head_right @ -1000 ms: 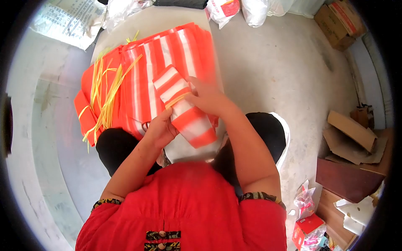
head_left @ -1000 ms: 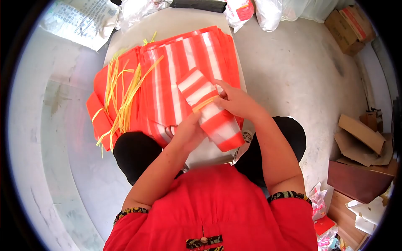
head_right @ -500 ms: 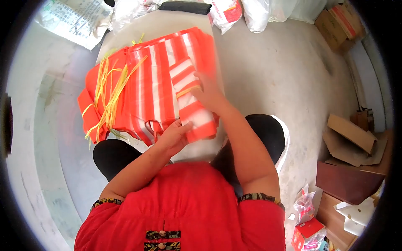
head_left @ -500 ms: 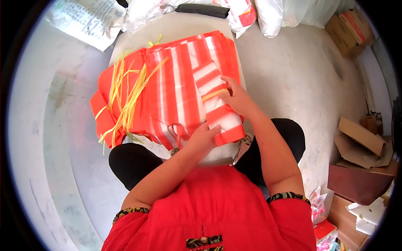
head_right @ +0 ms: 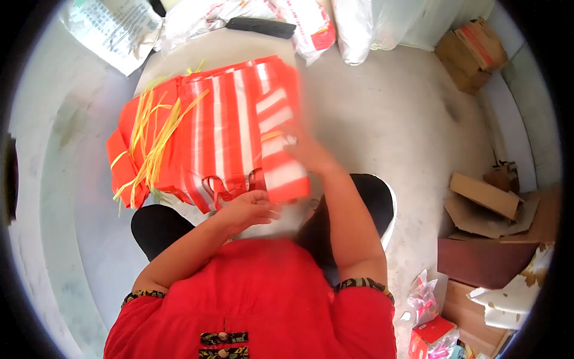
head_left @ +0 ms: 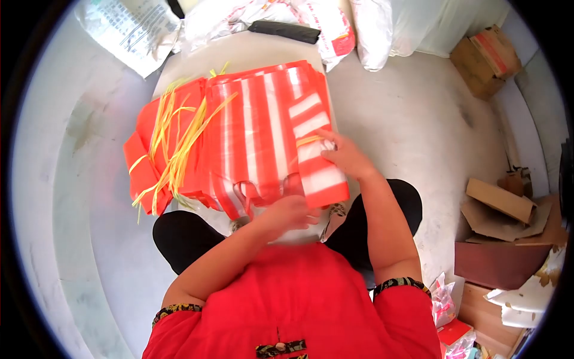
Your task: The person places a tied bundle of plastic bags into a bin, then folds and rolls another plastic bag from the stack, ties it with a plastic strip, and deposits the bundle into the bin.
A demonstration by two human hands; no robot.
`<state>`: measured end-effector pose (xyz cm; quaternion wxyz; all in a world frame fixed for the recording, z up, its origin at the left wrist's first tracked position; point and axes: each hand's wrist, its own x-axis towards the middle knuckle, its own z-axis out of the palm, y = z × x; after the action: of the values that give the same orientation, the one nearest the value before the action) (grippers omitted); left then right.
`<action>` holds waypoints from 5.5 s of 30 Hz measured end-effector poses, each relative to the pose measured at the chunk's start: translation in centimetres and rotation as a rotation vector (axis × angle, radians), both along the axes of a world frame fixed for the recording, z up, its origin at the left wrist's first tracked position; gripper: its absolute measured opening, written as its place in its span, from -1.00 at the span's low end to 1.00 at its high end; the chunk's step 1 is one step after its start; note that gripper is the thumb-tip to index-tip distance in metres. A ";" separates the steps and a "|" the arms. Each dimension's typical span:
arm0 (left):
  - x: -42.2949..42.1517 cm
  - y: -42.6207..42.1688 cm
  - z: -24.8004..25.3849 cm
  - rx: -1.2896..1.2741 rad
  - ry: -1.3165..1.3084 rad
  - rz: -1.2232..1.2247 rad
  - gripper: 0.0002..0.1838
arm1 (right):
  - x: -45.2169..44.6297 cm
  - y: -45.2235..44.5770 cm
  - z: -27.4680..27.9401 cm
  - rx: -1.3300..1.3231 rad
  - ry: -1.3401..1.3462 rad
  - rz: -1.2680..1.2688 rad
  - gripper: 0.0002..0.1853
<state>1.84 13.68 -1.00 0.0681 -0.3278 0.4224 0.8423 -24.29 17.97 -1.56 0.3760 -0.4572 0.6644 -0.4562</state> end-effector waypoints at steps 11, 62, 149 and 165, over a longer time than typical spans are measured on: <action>11.1 -3.6 -10.6 -0.160 -0.342 -0.121 -0.69 | -6.6 19.5 12.4 -0.669 -0.509 -0.399 -0.30; 13.3 -3.5 -20.1 -0.766 -0.570 -0.854 -0.44 | 9.7 29.6 -29.4 0.612 0.704 -0.452 -0.40; 11.8 -11.0 -2.6 -0.124 0.323 0.928 -0.64 | 14.6 -3.9 -0.2 0.018 -0.186 -0.180 -0.71; 7.0 -15.0 -1.1 -0.102 0.449 0.872 -0.31 | 13.8 -5.0 -0.8 -0.076 -0.436 -0.436 -0.64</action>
<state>8.79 -1.30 -2.05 -0.3996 -0.2873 0.2911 0.8204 -10.47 13.00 -2.32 0.3856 -0.2088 0.6330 -0.6380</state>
